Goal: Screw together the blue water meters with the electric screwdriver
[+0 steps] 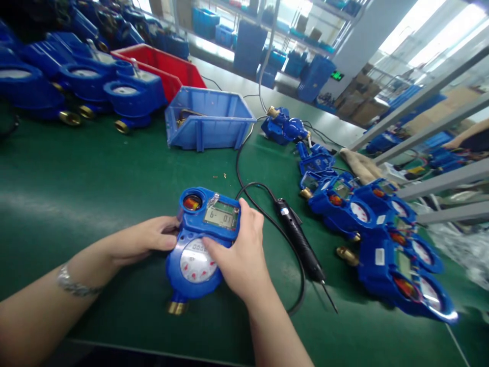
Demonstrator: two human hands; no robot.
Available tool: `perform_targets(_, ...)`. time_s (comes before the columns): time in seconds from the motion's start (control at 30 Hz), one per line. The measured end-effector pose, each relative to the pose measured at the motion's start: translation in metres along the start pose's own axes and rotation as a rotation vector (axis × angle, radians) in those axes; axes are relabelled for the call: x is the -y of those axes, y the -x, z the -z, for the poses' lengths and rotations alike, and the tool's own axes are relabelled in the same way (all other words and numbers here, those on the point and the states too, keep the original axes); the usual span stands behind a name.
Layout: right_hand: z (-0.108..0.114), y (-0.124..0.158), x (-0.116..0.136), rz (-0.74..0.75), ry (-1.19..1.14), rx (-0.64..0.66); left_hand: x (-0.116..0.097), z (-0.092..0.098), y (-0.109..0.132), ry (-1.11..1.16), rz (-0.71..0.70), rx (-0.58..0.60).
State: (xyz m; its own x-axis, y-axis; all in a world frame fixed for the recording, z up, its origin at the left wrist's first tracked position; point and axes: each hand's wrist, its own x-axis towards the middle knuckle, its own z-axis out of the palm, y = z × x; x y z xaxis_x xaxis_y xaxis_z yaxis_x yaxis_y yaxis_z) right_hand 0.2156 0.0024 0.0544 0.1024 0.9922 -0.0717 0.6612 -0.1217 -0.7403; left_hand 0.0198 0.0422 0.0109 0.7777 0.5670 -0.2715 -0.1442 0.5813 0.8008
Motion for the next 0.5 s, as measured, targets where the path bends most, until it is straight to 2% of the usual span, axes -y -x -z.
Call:
perform_targets(0.07,0.001,-0.011,-0.003,0.031,-0.107,0.062,0.000,-0.001,0.002,-0.015,0.023,-0.050)
perform_targets(0.13,0.001,-0.018,-0.007,0.043,-0.237,0.114,0.002,-0.005,0.006,-0.040,0.027,-0.166)
perform_targets(0.27,-0.001,-0.019,-0.007,0.055,-0.264,0.006,0.009,-0.020,0.018,-0.048,-0.024,-0.569)
perform_targets(0.33,-0.002,-0.016,-0.005,0.057,-0.247,-0.046,0.016,-0.025,0.023,0.056,-0.040,-0.663)
perform_targets(0.4,-0.004,-0.015,-0.002,0.057,-0.269,-0.071,0.022,-0.027,0.026,0.149,-0.057,-0.623)
perform_targets(0.5,-0.007,-0.015,0.000,0.048,-0.341,-0.079,0.027,-0.023,0.027,0.148,-0.061,-0.445)
